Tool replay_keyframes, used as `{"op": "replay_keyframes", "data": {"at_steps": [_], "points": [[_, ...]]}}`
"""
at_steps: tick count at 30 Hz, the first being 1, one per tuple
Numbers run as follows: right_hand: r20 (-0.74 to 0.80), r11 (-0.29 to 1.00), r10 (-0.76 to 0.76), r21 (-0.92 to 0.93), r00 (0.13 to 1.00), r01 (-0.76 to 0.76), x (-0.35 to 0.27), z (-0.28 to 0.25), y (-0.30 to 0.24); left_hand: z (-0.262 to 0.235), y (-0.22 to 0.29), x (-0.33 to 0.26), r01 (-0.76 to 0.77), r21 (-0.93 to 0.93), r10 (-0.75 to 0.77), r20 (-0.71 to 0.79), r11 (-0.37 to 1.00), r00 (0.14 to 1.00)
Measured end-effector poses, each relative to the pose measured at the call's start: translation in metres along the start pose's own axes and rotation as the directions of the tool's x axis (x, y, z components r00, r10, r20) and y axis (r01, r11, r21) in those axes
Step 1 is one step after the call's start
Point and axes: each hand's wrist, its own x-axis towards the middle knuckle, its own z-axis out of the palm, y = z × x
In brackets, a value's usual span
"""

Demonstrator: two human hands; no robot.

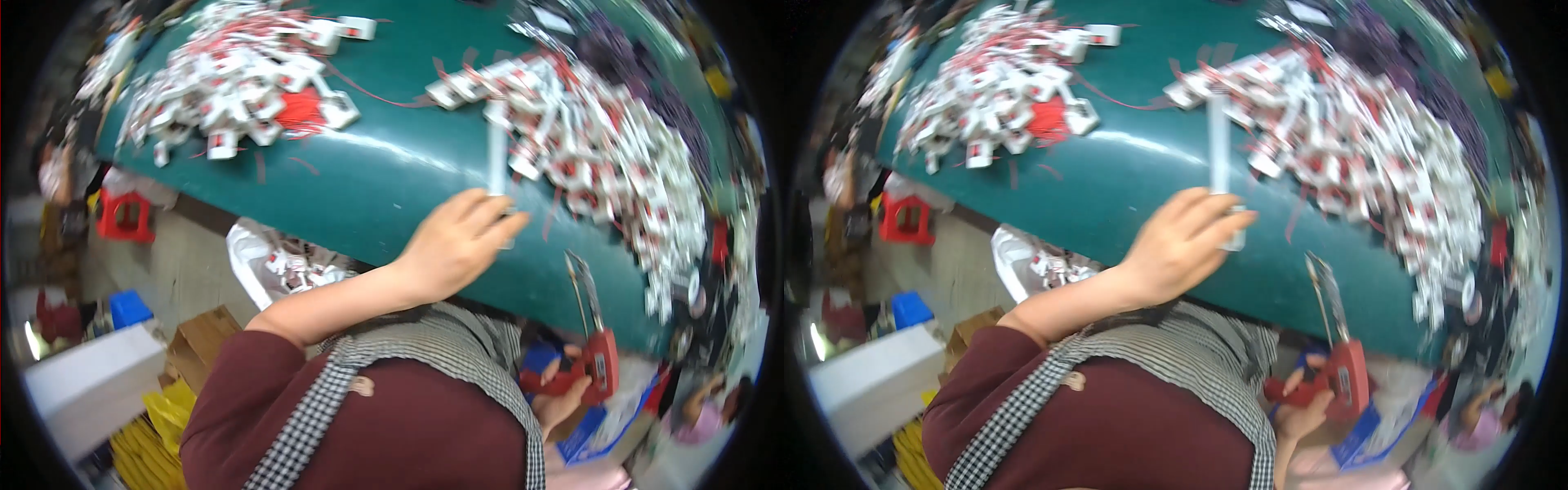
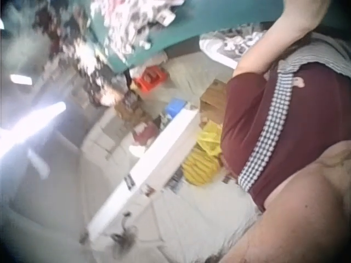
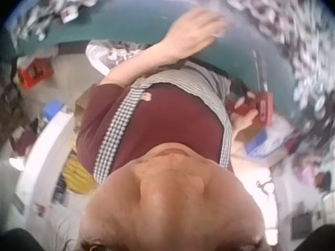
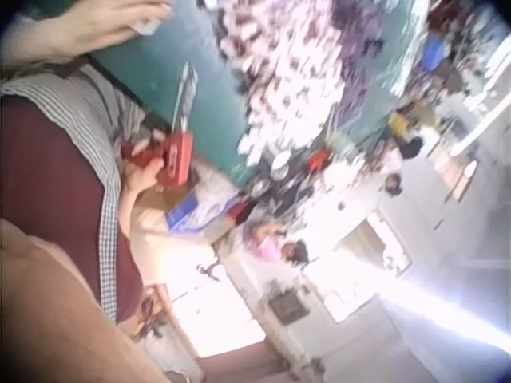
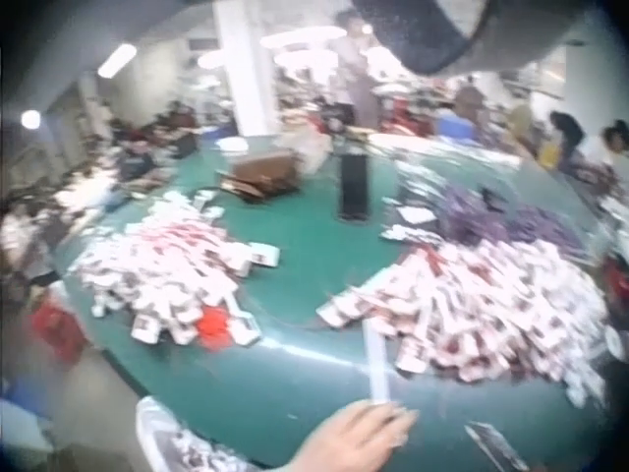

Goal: The person solders wires inside switch housings using a soldering gun and sorts the electrical components on the workbench by hand.

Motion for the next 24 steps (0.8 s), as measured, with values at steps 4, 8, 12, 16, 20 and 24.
{"op": "replay_keyframes", "data": {"at_steps": [4,8,12,16,20,24], "points": [[-0.034,0.997,-0.026,0.072,0.999,0.028,0.004,-0.015,0.007,-0.005,-0.021,0.051,-0.114,-0.099,0.114,-0.001,0.989,0.993],[-0.034,0.996,-0.052,0.073,0.998,0.054,0.007,-0.012,0.009,-0.025,-0.048,0.063,-0.055,0.127,0.055,0.005,0.99,0.998],[-0.06,0.994,-0.093,0.045,0.994,0.096,0.009,0.006,0.004,-0.076,-0.128,0.044,0.407,0.455,-0.269,-0.337,0.792,0.902],[-0.026,0.993,-0.103,0.048,0.994,0.104,0.012,0.008,0.008,-0.115,-0.172,0.023,0.505,0.603,-0.404,-0.308,0.617,0.861],[-0.003,0.994,-0.108,0.025,0.994,0.108,0.009,0.014,0.003,-0.112,-0.18,0.024,0.53,0.624,-0.503,-0.242,0.574,0.83],[-0.026,0.996,-0.082,0.025,0.996,0.083,0.006,0.014,0.002,-0.107,-0.189,0.022,0.655,0.512,-0.511,-0.412,0.556,0.755]]}}
